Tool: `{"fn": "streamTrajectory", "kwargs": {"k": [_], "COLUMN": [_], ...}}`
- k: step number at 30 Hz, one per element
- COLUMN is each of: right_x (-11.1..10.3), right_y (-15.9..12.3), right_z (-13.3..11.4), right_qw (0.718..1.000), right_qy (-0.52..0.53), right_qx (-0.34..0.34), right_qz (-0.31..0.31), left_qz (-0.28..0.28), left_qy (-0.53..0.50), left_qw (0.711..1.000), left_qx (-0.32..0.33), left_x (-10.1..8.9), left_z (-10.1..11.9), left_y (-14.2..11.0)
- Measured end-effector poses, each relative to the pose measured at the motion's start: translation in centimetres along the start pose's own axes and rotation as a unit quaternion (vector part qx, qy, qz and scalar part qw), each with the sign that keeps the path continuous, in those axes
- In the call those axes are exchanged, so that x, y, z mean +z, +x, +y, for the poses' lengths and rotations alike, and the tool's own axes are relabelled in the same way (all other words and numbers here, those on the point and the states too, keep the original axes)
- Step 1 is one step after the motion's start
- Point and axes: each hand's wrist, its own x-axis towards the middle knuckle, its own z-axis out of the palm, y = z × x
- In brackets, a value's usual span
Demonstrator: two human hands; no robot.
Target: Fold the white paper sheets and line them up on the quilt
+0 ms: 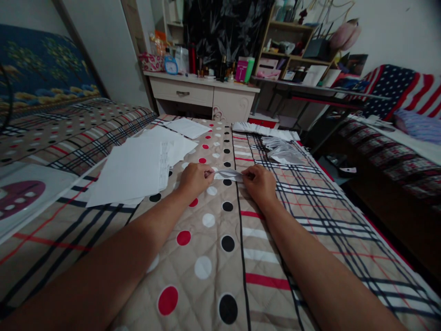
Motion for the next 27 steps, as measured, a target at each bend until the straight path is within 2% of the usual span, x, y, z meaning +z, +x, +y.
{"fn": "streamTrajectory", "kwargs": {"k": [5, 12, 18, 22, 27], "right_x": [0.0, 0.9, 1.2, 1.1, 1.0], "right_y": [0.0, 0.0, 0.0, -0.1, -0.1], "right_z": [-0.7, -0.7, -1.6, -2.1, -2.0], "right_qw": [1.000, 0.993, 0.991, 0.992, 0.997], "right_qy": [-0.015, 0.097, 0.115, 0.101, 0.053], "right_qx": [-0.020, -0.067, -0.069, -0.078, -0.051], "right_qz": [-0.004, 0.020, 0.010, -0.016, -0.033], "left_qz": [-0.016, -0.005, -0.028, -0.031, -0.023], "left_qy": [0.014, 0.093, 0.132, 0.134, 0.082], "left_qw": [0.999, 0.995, 0.989, 0.989, 0.996], "left_qx": [0.033, -0.037, -0.056, -0.048, -0.001], "left_x": [0.3, -0.2, 0.0, 0.2, 0.2], "left_z": [0.1, 1.5, 1.8, 1.8, 1.8], "left_y": [0.0, -0.3, -0.3, -0.3, -0.4]}}
